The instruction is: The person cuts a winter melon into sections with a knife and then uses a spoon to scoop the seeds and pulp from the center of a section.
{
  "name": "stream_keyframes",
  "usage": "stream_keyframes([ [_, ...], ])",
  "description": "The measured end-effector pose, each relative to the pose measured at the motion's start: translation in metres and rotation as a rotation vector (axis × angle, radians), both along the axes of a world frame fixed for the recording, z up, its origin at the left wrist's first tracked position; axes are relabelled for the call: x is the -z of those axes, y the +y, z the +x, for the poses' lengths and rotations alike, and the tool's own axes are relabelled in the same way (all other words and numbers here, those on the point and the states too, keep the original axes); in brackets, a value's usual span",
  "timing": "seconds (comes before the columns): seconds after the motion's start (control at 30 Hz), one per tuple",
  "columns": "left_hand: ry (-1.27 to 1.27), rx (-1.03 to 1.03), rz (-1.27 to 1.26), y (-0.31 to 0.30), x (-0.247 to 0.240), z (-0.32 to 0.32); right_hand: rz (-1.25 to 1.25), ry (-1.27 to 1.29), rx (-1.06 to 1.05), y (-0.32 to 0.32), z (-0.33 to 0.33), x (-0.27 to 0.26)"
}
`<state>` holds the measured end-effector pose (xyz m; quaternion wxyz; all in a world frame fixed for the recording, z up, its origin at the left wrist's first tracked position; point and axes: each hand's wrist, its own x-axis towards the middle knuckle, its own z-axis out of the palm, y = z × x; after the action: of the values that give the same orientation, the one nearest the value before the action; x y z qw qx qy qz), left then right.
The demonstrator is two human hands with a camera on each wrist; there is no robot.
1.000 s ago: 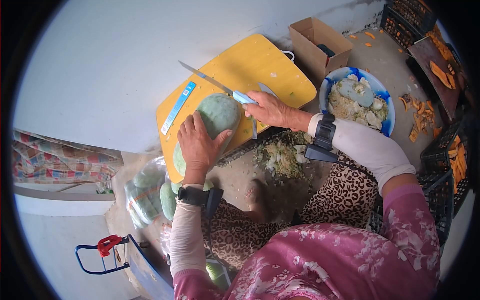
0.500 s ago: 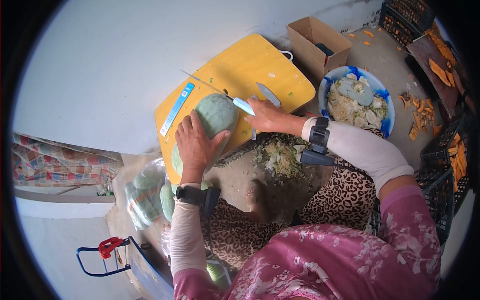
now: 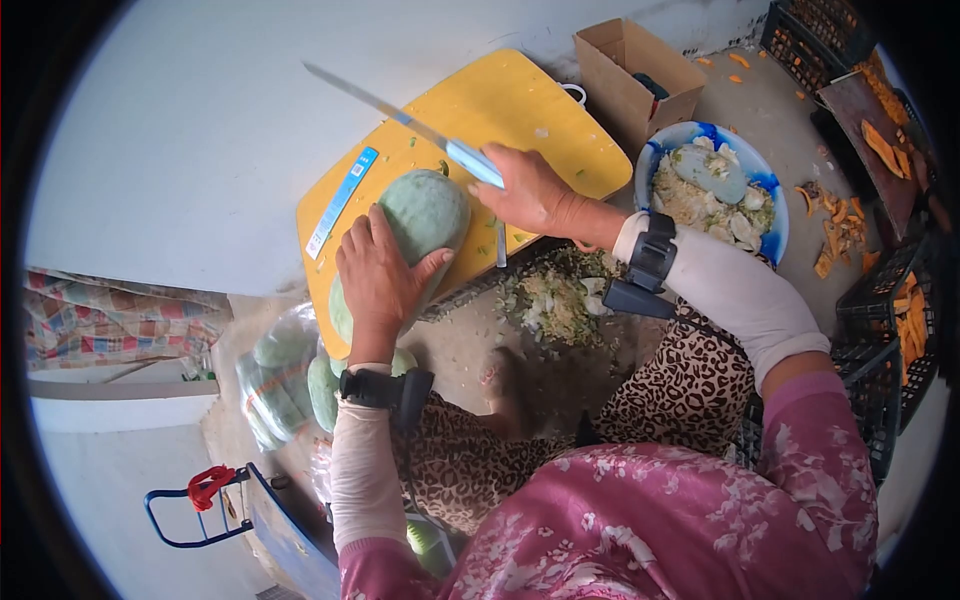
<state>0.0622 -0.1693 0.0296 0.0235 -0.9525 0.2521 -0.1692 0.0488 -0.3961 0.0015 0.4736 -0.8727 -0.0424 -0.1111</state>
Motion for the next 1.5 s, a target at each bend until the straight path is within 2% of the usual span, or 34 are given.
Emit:
stream_keyframes([
  [0.07, 0.003, -0.003, 0.001, 0.000, 0.001, 0.000, 0.101, -0.107, 0.025, 0.001, -0.006, -0.026],
  [0.17, 0.016, -0.007, 0.006, -0.001, -0.001, 0.000, 0.219, -0.206, 0.043, 0.007, -0.008, -0.029],
  [0.27, 0.008, -0.001, 0.018, -0.001, -0.001, 0.001, -0.121, 0.105, -0.131, 0.007, 0.010, 0.027],
  [0.47, -0.059, 0.024, 0.024, -0.002, 0.002, 0.003, -0.014, 0.201, -0.164, 0.003, 0.003, 0.006],
  [0.57, -0.083, 0.038, 0.024, 0.000, 0.004, 0.003, -0.078, 0.073, -0.133, 0.003, 0.008, 0.010],
  [0.67, -0.072, 0.040, 0.021, 0.001, 0.004, 0.002, -0.001, -0.078, -0.151, -0.008, 0.005, -0.020],
  [0.7, -0.048, 0.021, 0.025, -0.001, 0.002, 0.000, 0.049, -0.038, -0.122, -0.010, 0.002, -0.030],
  [0.8, 0.012, -0.017, 0.038, -0.005, -0.003, 0.001, 0.178, -0.236, -0.024, -0.007, 0.003, -0.025],
  [0.9, 0.011, -0.026, 0.046, -0.007, -0.003, -0.003, 0.224, -0.192, 0.052, 0.000, 0.001, -0.023],
  [0.97, 0.001, -0.024, 0.047, -0.007, -0.002, -0.005, 0.108, -0.062, -0.082, 0.004, 0.013, 0.023],
  [1.1, -0.045, 0.024, 0.039, -0.006, -0.001, 0.000, -0.055, 0.195, -0.185, -0.001, 0.015, 0.035],
  [1.33, -0.093, 0.039, 0.044, 0.000, 0.004, 0.003, -0.005, 0.182, -0.200, -0.006, 0.009, 0.021],
  [1.5, -0.001, 0.012, 0.062, -0.002, -0.002, -0.002, -0.046, 0.199, -0.164, -0.004, -0.003, 0.015],
])
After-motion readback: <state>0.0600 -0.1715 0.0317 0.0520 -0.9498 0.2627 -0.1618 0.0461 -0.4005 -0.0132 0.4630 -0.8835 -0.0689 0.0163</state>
